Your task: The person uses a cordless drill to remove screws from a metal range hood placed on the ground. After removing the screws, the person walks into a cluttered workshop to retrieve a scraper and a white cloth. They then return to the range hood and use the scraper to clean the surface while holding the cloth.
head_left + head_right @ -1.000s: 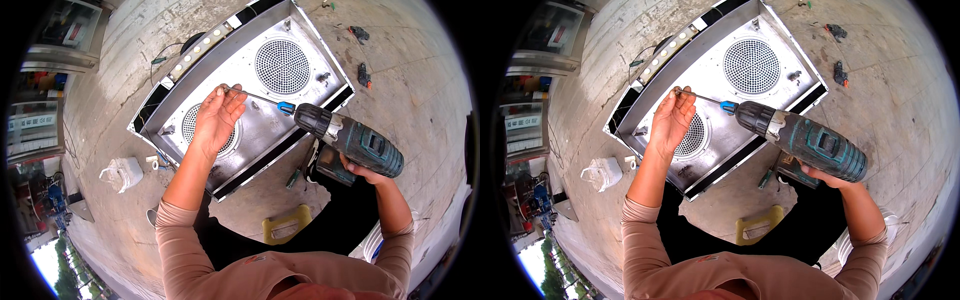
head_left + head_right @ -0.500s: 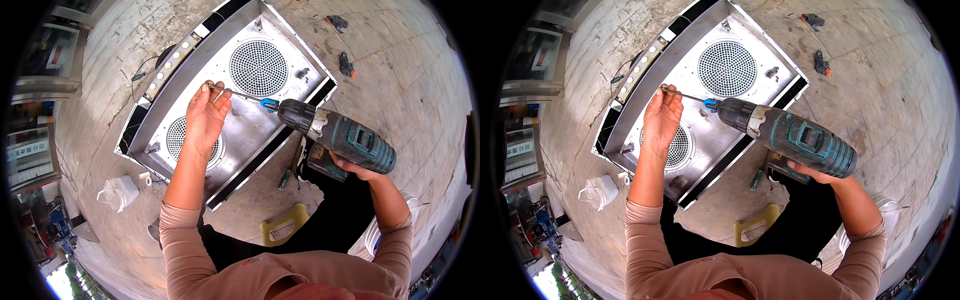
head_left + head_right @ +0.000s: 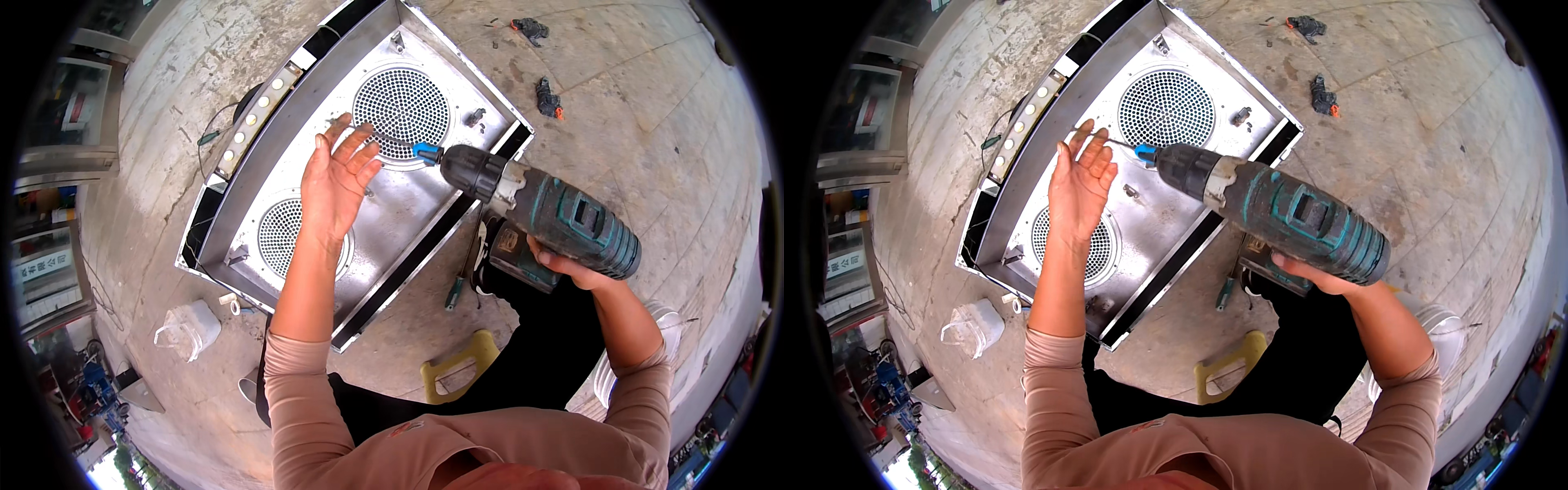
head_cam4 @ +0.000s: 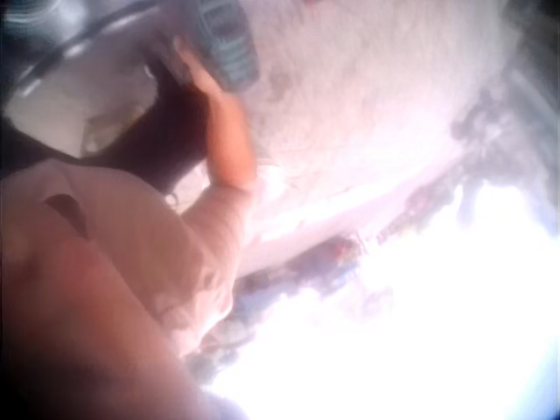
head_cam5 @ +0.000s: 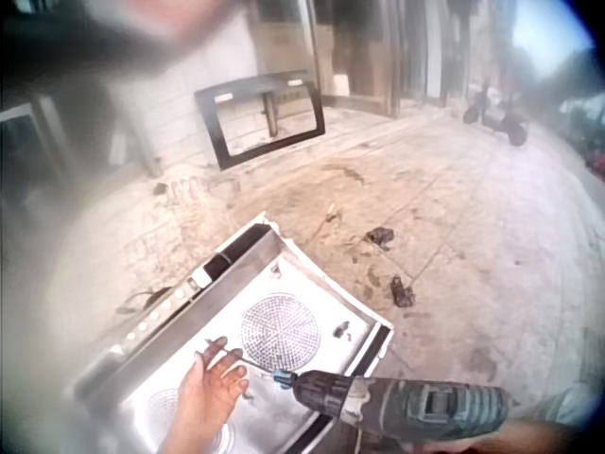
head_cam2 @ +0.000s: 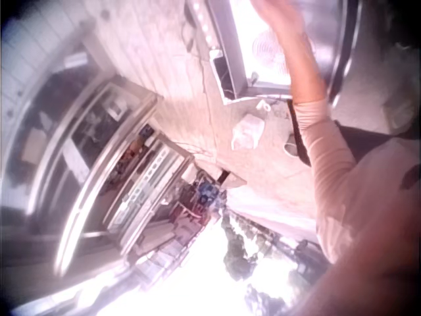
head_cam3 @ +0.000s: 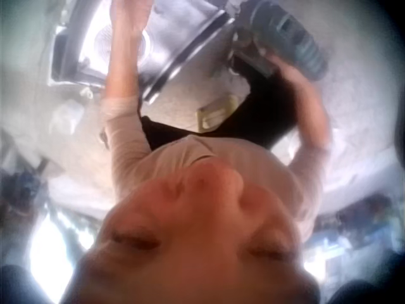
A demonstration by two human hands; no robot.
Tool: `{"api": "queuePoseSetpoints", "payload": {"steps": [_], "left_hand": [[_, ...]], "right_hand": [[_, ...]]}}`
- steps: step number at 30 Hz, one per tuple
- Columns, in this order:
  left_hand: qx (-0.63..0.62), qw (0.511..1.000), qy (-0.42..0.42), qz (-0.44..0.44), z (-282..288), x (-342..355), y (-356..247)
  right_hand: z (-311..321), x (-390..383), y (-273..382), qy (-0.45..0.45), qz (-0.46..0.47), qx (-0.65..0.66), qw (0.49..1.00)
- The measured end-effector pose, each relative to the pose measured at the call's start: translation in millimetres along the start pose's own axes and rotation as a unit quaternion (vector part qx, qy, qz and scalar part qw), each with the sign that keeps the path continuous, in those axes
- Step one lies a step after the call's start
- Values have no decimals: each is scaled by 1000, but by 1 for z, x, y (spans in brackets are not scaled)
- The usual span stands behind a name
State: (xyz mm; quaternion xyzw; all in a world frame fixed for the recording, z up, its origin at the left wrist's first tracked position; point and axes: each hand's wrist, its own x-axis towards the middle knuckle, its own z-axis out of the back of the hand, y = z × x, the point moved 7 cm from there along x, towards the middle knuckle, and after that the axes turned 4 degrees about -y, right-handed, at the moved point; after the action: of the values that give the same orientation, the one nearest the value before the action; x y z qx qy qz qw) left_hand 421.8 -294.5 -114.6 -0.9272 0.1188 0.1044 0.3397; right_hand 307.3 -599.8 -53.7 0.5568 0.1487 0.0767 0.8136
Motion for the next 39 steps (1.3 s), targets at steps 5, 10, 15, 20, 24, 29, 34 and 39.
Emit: {"api": "queuePoseSetpoints", "payload": {"steps": [5, 10, 15, 20, 24, 29, 34, 39], "left_hand": [[489, 871, -52, -19, 63, -28, 89], [791, 609, -55, 11, 153, -96, 191], [840, 537, -61, -39, 177, -123, 214], [842, 533, -64, -51, 178, -124, 214], [843, 532, -64, -44, 180, -124, 214], [845, 528, -66, -47, 181, -124, 214], [837, 541, -68, -52, 179, -123, 211], [832, 547, -67, -60, 178, -125, 211]], "right_hand": [[19, 31, 1, -108, -61, 147, 981], [55, 90, -42, -157, -90, 84, 980], [47, 151, -75, -148, -128, 37, 980], [35, 187, -91, -173, -161, 70, 969], [29, 192, -91, -166, -165, 69, 970], [26, 197, -96, -173, -182, 74, 965], [25, 200, -103, -176, -181, 51, 966], [24, 204, -105, -176, -175, 42, 968]]}}
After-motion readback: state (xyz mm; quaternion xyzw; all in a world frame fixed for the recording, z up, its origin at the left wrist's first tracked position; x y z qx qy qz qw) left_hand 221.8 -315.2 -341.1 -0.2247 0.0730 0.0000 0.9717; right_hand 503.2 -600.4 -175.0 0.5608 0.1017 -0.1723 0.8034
